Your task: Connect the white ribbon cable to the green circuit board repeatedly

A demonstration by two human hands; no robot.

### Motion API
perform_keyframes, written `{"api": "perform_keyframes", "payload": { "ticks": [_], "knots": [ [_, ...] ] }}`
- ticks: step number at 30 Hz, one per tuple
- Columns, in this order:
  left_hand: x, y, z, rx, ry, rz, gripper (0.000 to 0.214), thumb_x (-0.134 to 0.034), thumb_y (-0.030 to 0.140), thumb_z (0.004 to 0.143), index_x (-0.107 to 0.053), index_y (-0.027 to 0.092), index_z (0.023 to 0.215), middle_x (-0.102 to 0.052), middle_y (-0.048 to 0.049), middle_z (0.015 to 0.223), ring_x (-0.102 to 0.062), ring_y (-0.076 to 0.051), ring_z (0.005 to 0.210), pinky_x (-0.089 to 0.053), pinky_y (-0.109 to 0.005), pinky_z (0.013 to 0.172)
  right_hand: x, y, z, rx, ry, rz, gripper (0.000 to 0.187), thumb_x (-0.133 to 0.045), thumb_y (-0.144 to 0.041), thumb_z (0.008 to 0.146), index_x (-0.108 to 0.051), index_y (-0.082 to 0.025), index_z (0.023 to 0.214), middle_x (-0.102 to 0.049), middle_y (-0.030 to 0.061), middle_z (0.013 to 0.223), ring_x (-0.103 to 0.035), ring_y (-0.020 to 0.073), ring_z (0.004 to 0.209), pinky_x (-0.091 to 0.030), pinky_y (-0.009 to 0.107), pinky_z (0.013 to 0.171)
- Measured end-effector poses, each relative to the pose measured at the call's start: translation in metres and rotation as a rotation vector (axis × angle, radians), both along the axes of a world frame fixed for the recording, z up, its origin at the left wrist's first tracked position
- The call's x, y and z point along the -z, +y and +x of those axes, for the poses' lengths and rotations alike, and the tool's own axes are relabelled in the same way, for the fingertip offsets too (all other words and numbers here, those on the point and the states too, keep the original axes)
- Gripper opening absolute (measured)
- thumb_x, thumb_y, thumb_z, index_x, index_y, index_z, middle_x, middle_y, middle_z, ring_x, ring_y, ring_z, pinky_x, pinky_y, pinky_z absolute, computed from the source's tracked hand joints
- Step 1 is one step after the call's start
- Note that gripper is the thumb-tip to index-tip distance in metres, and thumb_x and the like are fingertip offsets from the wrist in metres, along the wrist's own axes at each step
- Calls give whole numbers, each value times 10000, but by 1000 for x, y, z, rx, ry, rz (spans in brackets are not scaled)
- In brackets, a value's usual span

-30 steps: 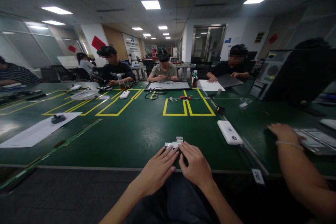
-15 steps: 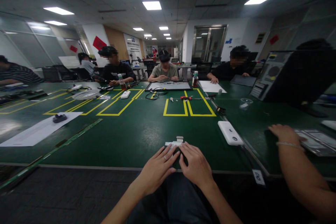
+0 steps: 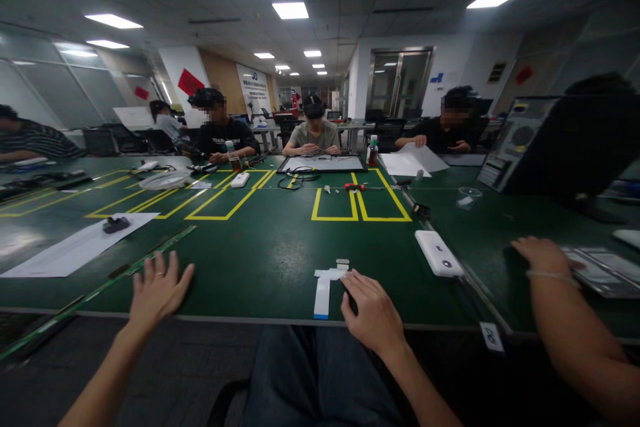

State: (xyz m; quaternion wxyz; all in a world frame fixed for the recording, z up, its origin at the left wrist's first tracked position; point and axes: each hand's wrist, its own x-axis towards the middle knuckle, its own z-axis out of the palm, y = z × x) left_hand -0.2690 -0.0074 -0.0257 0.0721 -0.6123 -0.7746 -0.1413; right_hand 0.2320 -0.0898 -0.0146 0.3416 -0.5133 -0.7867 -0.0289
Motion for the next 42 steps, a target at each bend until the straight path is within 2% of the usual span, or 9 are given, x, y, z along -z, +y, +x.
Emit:
{"api": "perform_keyframes", "payload": {
  "ticks": [2, 5, 7, 12, 19, 23, 28, 35, 42],
  "knots": [
    [-3, 2, -40, -183, -5, -16, 835, -249, 570, 1000, -336, -61, 1541, -299, -352, 1625, -184, -543, 1537, -280, -716, 1141, 0, 0, 0, 0, 0, 1, 408, -544, -152, 928, -691, -179, 1308, -701, 98, 1343, -624, 257, 1303, -485, 452, 1126],
    [-7, 4, -70, -238, -1, -103, 775, -246, 587, 990, -480, -13, 1423, -504, -323, 1495, -380, -532, 1454, -366, -663, 1092, -1, 0, 0, -2, 2, 5, 405, -545, -151, 926, -697, -191, 1299, -705, 94, 1335, -630, 255, 1295, -492, 446, 1116],
    [-8, 5, -75, -227, 7, -142, 732, -242, 586, 991, -534, 24, 1358, -561, -294, 1446, -438, -513, 1420, -390, -638, 1073, -1, 0, 0, -1, 7, 5, 405, -540, -152, 930, -697, -193, 1301, -705, 93, 1336, -627, 254, 1299, -490, 443, 1117],
    [-7, 6, -74, -204, 31, -146, 734, -242, 572, 1006, -525, -3, 1366, -510, -306, 1493, -425, -494, 1437, -393, -624, 1084, 0, -1, 0, -4, 10, -3, 408, -535, -158, 937, -689, -181, 1313, -701, 91, 1343, -618, 256, 1307, -484, 450, 1126],
    [1, 20, -70, -33, 20, -187, 723, -300, 489, 1001, -481, -23, 1478, -447, -281, 1577, -395, -449, 1482, -375, -584, 1142, -1, -1, 0, -3, 5, -1, 413, -539, -154, 932, -687, -177, 1317, -701, 93, 1343, -623, 255, 1301, -490, 451, 1121],
    [6, 33, -28, 109, -10, -218, 781, -300, 508, 993, -407, -22, 1557, -355, -258, 1639, -301, -406, 1546, -301, -556, 1219, -1, -1, 0, -2, 3, -12, 414, -533, -150, 936, -685, -172, 1320, -697, 92, 1350, -613, 252, 1313, -480, 446, 1130],
    [7, 41, 62, 399, -39, -158, 805, -286, 595, 1011, -403, 43, 1584, -344, -179, 1659, -253, -338, 1575, -256, -527, 1271, 2, 0, 0, -2, 0, -20, 411, -534, -165, 940, -683, -173, 1322, -695, 91, 1355, -612, 252, 1315, -466, 446, 1140],
    [-4, 36, 176, 738, -86, -131, 714, -257, 615, 1063, -387, 179, 1613, -316, -78, 1684, -239, -265, 1587, -223, -473, 1298, 0, -1, 1, 13, -16, -29, 414, -528, -175, 943, -681, -189, 1327, -694, 81, 1359, -607, 248, 1321, -459, 425, 1141],
    [-10, 26, 238, 919, -83, -131, 670, -268, 579, 1085, -344, 197, 1631, -292, -85, 1690, -214, -259, 1594, -187, -492, 1306, -2, -2, 0, 8, -19, -45, 420, -514, -176, 950, -675, -186, 1338, -685, 80, 1373, -590, 243, 1339, -443, 416, 1154]
  ]
}}
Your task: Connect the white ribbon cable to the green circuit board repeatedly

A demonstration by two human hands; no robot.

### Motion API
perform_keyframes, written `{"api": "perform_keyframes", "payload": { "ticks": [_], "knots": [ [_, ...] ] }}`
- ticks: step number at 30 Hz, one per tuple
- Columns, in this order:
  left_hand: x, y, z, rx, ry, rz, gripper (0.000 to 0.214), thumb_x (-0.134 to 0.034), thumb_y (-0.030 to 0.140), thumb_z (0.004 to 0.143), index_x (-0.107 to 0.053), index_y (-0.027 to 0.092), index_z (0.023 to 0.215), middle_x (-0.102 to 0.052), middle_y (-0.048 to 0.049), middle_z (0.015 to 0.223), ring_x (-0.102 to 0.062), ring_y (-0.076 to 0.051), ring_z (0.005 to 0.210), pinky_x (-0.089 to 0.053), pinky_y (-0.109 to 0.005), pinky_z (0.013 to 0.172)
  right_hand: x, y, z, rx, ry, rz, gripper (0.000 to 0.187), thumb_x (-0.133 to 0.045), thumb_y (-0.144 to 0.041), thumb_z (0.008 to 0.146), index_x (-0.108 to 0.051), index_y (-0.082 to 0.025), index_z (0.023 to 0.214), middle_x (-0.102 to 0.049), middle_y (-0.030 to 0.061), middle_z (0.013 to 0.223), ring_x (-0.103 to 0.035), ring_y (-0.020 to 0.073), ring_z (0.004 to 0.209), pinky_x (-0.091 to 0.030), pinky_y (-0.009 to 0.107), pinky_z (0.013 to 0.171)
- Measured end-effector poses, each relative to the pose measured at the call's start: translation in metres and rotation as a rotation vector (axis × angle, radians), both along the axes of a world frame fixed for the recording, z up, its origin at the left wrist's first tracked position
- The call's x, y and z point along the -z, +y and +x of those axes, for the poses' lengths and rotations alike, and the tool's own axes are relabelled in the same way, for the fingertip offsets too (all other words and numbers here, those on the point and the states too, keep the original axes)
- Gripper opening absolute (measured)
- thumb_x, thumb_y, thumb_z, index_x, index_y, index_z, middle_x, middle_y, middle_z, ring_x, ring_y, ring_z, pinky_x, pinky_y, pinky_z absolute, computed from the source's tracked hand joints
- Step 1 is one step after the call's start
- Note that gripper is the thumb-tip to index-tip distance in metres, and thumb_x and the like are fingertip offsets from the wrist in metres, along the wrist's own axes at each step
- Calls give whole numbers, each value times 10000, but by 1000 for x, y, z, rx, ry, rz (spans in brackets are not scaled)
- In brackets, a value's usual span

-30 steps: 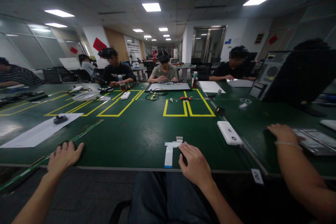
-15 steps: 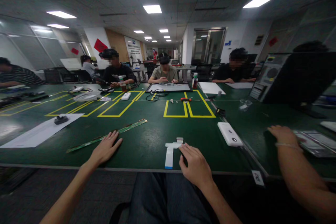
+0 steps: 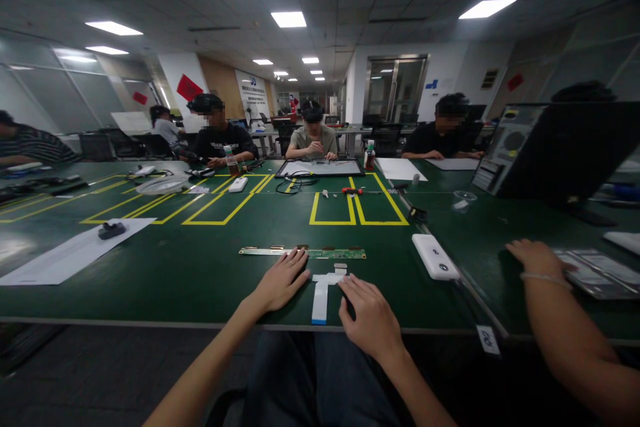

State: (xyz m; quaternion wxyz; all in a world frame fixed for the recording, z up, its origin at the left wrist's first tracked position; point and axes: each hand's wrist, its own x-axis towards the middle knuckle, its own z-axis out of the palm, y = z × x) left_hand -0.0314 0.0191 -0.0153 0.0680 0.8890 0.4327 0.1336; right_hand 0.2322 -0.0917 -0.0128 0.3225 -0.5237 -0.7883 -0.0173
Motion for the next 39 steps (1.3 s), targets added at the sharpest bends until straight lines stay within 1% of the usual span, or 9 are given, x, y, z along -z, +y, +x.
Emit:
{"api": "perform_keyframes", "payload": {
  "ticks": [3, 8, 14, 18, 21, 23, 27, 33, 39],
  "knots": [
    [-1, -6, 9, 27, -7, 19, 646, -269, 561, 1092, -341, 214, 1632, -296, -73, 1691, -207, -251, 1596, -203, -484, 1303, 0, 0, 0, 5, -4, -3, 422, -517, -177, 950, -671, -183, 1343, -682, 79, 1379, -585, 239, 1344, -439, 417, 1160],
    [-1, -12, 11, 32, -4, 22, 656, -279, 566, 1090, -318, 211, 1640, -286, -83, 1691, -206, -255, 1595, -214, -489, 1302, 0, 0, 0, 5, -3, -7, 427, -517, -173, 949, -671, -184, 1347, -676, 85, 1386, -578, 247, 1351, -441, 429, 1156],
    [-2, -12, 11, 57, -35, 49, 662, -304, 551, 1091, -215, 239, 1668, -204, -60, 1719, -123, -239, 1610, -189, -483, 1311, -4, -1, -1, 16, -19, -21, 455, -520, -172, 937, -655, -202, 1371, -654, 78, 1419, -534, 255, 1396, -447, 433, 1145],
    [-8, -7, 14, 94, -45, 76, 623, -306, 526, 1096, -290, 235, 1647, -216, -53, 1720, -140, -226, 1611, -162, -482, 1318, -10, 3, -1, 13, -25, -54, 490, -511, -181, 942, -608, -193, 1422, -631, 66, 1451, -514, 233, 1414, -426, 412, 1162],
    [-13, -2, 19, 145, -29, 75, 590, -302, 516, 1098, -388, 230, 1608, -313, -69, 1689, -224, -232, 1594, -164, -504, 1315, -14, 10, -4, 15, -27, -83, 496, -508, -205, 954, -586, -181, 1443, -612, 73, 1473, -493, 220, 1435, -423, 391, 1161],
    [-15, 1, 22, 175, -21, 64, 596, -315, 530, 1092, -424, 220, 1591, -357, -87, 1668, -273, -241, 1579, -198, -500, 1306, -16, 15, -7, 17, -37, -101, 497, -519, -222, 953, -587, -174, 1444, -612, 86, 1472, -500, 226, 1429, -423, 396, 1160],
    [-16, -3, 25, 205, -20, 65, 636, -338, 557, 1080, -396, 205, 1607, -342, -94, 1673, -278, -239, 1577, -265, -445, 1287, -13, 19, -13, 19, -64, -121, 482, -513, -231, 962, -603, -145, 1427, -614, 111, 1465, -524, 239, 1406, -404, 412, 1178],
    [-19, -13, 29, 214, 9, 63, 656, -348, 584, 1067, -369, 233, 1621, -336, -62, 1676, -275, -255, 1578, -266, -457, 1287, -7, 15, -12, 2, -72, -92, 449, -497, -235, 987, -620, -156, 1411, -614, 109, 1465, -524, 238, 1408, -393, 429, 1195],
    [-19, -13, 33, 230, -48, 32, 657, -372, 589, 1060, -345, 265, 1630, -314, -54, 1683, -263, -258, 1580, -252, -475, 1292, -9, 14, -12, -14, -75, -75, 436, -506, -227, 983, -636, -180, 1396, -635, 99, 1441, -550, 233, 1382, -400, 436, 1189]
  ]
}}
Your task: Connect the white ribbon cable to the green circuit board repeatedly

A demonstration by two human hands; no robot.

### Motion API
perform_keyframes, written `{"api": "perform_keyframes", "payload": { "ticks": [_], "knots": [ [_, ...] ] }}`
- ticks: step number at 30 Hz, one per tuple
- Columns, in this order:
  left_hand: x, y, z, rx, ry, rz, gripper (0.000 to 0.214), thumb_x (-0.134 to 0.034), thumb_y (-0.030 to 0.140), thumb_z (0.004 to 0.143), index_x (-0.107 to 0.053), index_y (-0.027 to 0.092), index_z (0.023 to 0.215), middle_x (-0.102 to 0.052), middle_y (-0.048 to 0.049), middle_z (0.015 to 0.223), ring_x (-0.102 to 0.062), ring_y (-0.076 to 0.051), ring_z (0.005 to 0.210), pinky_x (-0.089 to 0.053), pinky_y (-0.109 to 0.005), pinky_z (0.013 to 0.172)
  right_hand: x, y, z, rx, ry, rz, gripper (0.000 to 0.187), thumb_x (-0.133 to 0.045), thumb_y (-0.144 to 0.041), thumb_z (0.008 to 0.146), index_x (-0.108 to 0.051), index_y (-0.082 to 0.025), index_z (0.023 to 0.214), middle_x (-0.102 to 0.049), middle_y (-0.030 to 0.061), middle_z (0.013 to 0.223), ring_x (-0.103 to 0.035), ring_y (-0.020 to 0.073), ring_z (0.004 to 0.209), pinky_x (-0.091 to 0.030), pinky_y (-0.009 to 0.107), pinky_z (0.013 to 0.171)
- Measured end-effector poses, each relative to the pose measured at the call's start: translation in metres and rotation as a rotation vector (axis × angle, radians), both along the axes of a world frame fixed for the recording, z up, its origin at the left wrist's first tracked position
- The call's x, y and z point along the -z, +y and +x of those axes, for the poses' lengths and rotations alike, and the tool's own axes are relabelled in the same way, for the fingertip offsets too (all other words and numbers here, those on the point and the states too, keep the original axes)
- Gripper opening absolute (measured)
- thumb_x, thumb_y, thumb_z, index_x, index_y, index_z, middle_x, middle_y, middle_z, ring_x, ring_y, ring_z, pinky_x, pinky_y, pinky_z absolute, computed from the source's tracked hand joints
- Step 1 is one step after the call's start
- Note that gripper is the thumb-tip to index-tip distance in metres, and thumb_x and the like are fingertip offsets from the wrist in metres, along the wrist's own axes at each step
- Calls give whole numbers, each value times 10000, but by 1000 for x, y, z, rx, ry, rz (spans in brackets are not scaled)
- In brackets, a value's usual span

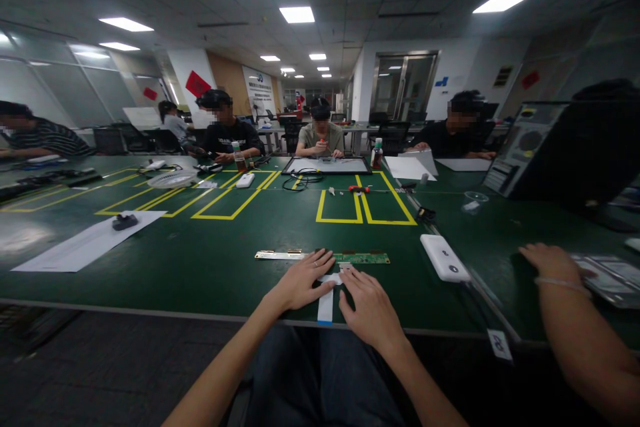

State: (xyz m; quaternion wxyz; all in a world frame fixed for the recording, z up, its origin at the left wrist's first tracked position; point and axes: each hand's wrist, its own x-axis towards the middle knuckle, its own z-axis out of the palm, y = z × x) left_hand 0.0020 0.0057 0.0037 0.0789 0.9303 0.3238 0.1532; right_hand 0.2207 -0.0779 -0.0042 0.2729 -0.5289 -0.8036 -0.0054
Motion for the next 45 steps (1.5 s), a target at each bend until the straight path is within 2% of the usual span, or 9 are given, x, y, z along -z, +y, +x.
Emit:
{"api": "perform_keyframes", "payload": {
  "ticks": [12, 30, 35, 45],
  "knots": [
    [-1, 1, 4, 2, -2, -14, 636, -358, 573, 1068, -407, 232, 1602, -331, -57, 1679, -259, -241, 1583, -245, -455, 1299, 2, 0, -1, -3, 6, -13, 435, -502, -227, 990, -628, -173, 1403, -630, 97, 1448, -529, 234, 1398, -380, 434, 1195],
    [-6, -2, 5, -18, -32, -51, 596, -368, 564, 1070, -440, 274, 1585, -383, -41, 1655, -301, -243, 1568, -272, -471, 1288, -3, -1, -2, 56, -17, -31, 467, -497, -244, 991, -602, -169, 1440, -640, 100, 1435, -506, 278, 1404, -425, 452, 1153],
    [-8, -1, 5, -27, -20, -64, 609, -370, 586, 1063, -448, 275, 1581, -385, -36, 1654, -306, -240, 1567, -287, -463, 1283, -4, -2, -2, 84, -22, -28, 456, -525, -255, 977, -628, -212, 1419, -649, 70, 1426, -482, 314, 1415, -424, 500, 1135],
    [-7, -3, 5, -34, -36, -58, 595, -372, 574, 1065, -454, 283, 1578, -394, -31, 1651, -312, -238, 1565, -286, -455, 1283, -4, -1, 0, 85, -7, 1, 438, -530, -250, 981, -636, -256, 1406, -656, 49, 1419, -491, 298, 1406, -422, 487, 1136]
  ]
}}
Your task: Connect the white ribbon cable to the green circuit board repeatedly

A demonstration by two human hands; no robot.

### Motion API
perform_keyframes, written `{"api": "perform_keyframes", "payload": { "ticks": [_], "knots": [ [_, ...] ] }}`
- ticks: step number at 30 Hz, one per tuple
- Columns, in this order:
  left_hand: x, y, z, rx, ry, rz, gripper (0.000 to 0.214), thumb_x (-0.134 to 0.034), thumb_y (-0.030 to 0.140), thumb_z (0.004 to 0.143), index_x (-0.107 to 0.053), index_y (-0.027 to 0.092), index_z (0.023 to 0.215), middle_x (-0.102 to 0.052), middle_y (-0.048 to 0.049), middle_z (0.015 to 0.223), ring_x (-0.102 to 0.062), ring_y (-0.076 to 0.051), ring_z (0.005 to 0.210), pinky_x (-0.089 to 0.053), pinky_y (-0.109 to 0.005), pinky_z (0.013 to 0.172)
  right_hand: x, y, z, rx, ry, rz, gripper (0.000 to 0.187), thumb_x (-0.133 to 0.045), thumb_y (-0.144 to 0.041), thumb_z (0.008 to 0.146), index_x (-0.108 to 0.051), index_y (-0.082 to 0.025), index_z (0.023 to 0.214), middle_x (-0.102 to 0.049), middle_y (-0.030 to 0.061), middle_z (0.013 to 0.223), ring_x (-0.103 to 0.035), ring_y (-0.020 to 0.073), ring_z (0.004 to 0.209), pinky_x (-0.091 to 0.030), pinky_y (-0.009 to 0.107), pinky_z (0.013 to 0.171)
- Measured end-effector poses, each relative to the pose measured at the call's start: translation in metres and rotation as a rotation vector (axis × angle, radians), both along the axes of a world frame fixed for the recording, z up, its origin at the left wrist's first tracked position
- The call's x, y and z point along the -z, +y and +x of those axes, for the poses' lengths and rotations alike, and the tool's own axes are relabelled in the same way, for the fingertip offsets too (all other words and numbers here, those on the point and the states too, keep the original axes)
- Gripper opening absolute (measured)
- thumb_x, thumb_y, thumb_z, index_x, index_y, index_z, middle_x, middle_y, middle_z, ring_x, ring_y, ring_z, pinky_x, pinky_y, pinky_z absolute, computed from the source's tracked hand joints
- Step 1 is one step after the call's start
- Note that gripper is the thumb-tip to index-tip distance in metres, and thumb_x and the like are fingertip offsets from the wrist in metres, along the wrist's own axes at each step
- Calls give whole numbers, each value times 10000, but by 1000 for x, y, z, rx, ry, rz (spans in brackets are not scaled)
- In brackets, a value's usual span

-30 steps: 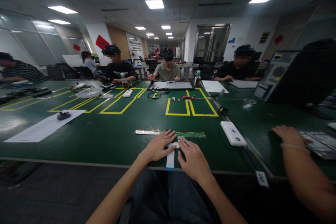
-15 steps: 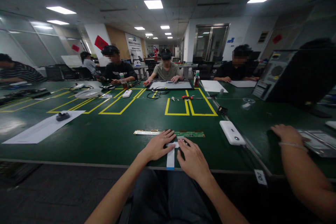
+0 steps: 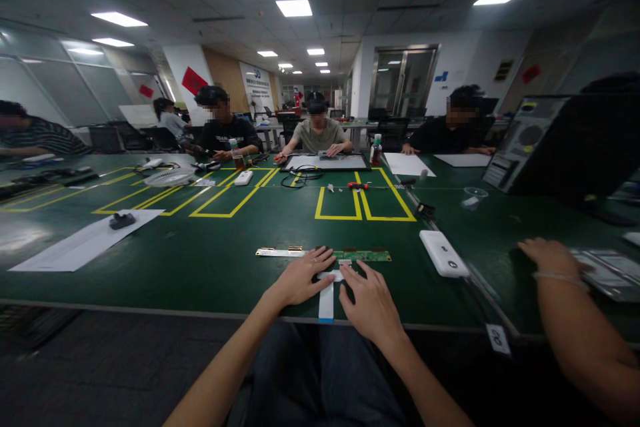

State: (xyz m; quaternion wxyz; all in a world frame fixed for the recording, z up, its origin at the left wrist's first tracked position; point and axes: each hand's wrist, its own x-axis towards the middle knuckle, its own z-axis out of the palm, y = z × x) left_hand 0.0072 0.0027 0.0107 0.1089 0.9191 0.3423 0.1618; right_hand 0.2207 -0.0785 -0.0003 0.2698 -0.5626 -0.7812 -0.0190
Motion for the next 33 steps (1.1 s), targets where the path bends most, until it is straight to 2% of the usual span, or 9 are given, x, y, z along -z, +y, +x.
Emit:
{"api": "perform_keyframes", "payload": {
  "ticks": [8, 13, 22, 25, 29, 33],
  "knots": [
    [2, -2, 1, -15, -7, 16, 608, -354, 570, 1071, -448, 253, 1581, -394, -36, 1653, -300, -216, 1570, -253, -431, 1298, 0, 0, 0, -12, -16, -13, 449, -503, -250, 997, -614, -205, 1430, -624, 67, 1458, -501, 290, 1399, -412, 482, 1160],
    [2, -2, 0, -12, -15, 18, 606, -354, 570, 1072, -438, 263, 1586, -384, -36, 1657, -299, -226, 1569, -260, -447, 1294, 2, -1, 1, -5, -2, 18, 458, -511, -233, 986, -611, -214, 1432, -608, 72, 1475, -493, 294, 1397, -432, 479, 1139],
    [1, -3, -1, 19, -22, 32, 559, -376, 513, 1085, -431, 273, 1587, -323, -42, 1685, -239, -232, 1589, -282, -454, 1278, 4, -4, 3, -72, 134, 179, 378, -534, -128, 950, -717, -225, 1266, -734, 78, 1260, -605, 263, 1214, -495, 426, 1022],
    [-2, -5, -1, 22, -17, 73, 525, -397, 490, 1086, -462, 292, 1568, -291, -38, 1698, -207, -239, 1598, -244, -476, 1290, 4, -5, 3, -98, 153, 217, 365, -560, -107, 925, -731, -227, 1225, -753, 75, 1196, -625, 258, 1155, -505, 420, 988],
    [-8, -8, -1, 117, 16, 109, 465, -411, 443, 1089, -505, 347, 1535, -263, -6, 1708, -200, -247, 1600, -180, -497, 1306, 5, -7, 4, -122, 174, 224, 341, -563, -104, 921, -731, -224, 1193, -758, 68, 1154, -624, 254, 1131, -497, 413, 980],
    [-10, -6, -2, 209, 44, 74, 470, -396, 421, 1093, -492, 338, 1546, -251, -5, 1709, -205, -255, 1597, -198, -487, 1303, 6, -8, 5, -146, 190, 221, 309, -565, -106, 913, -728, -220, 1150, -753, 68, 1136, -618, 253, 1127, -487, 412, 984]
  ]
}}
